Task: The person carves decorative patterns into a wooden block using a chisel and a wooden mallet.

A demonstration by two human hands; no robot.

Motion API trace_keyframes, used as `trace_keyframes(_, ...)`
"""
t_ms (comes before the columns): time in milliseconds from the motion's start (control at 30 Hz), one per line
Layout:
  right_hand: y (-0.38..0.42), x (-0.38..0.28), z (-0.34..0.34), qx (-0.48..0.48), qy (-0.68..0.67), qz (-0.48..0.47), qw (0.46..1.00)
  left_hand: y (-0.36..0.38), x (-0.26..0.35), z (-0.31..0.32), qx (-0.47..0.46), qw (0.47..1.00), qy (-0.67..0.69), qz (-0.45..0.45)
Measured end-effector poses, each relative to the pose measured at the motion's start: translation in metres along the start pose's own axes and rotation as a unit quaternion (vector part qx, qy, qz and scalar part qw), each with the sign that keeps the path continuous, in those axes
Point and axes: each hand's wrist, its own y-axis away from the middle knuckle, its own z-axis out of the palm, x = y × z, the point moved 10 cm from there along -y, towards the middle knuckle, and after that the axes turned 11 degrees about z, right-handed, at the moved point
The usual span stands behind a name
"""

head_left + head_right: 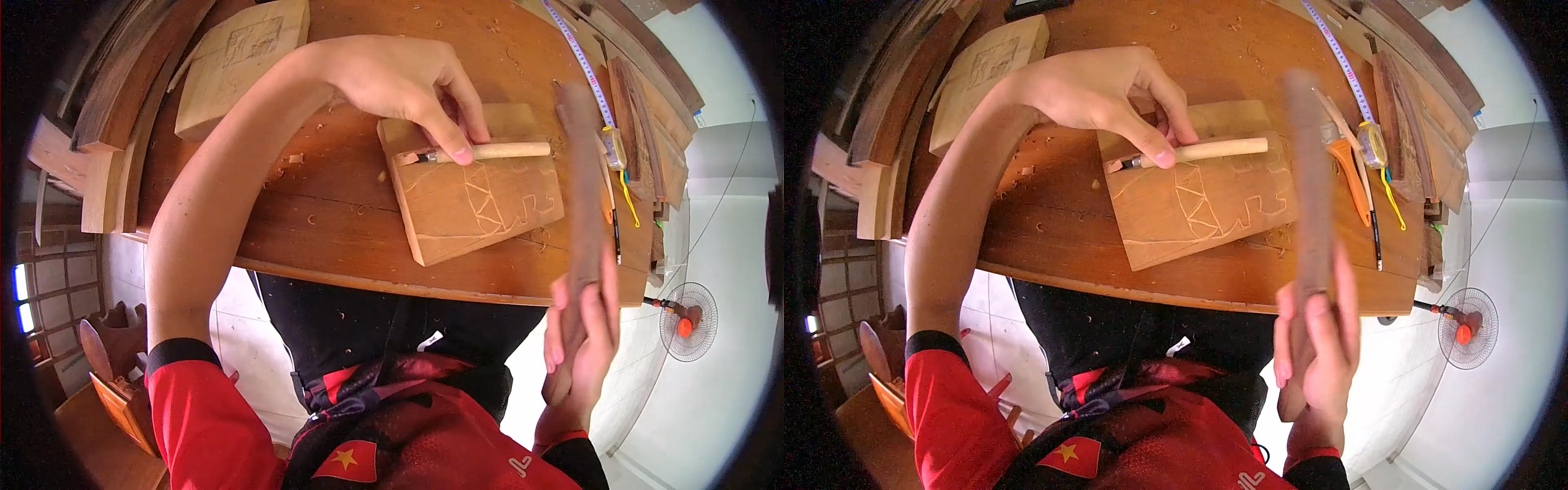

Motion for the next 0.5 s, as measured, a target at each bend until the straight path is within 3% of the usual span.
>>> trace_keyframes(67, 0.0, -0.01, 0.001, 0.017, -0.018, -0.053, 0.998, 0.001, 0.002, -0.001, 0.004, 1.0, -0.02, 0.01)
trace_keyframes(167, -0.002, 0.006, 0.008, -0.079, 0.081, 0.005, 0.994, -0.001, 0.003, -0.001, -0.009, 1.0, -0.016, 0.011)
trace_keyframes(300, -0.001, -0.013, 0.0, 0.019, -0.021, -0.062, 0.998, 0.001, 0.007, -0.002, 0.002, 0.999, -0.042, 0.033)
trace_keyframes(400, 0.001, 0.007, 0.012, -0.07, 0.092, 0.029, 0.993, 0.005, 0.009, 0.0, -0.053, 0.998, -0.04, -0.005)
trace_keyframes(500, -0.002, -0.015, 0.006, -0.03, 0.019, -0.069, 0.997, 0.003, 0.005, 0.0, -0.043, 0.997, -0.061, 0.014)
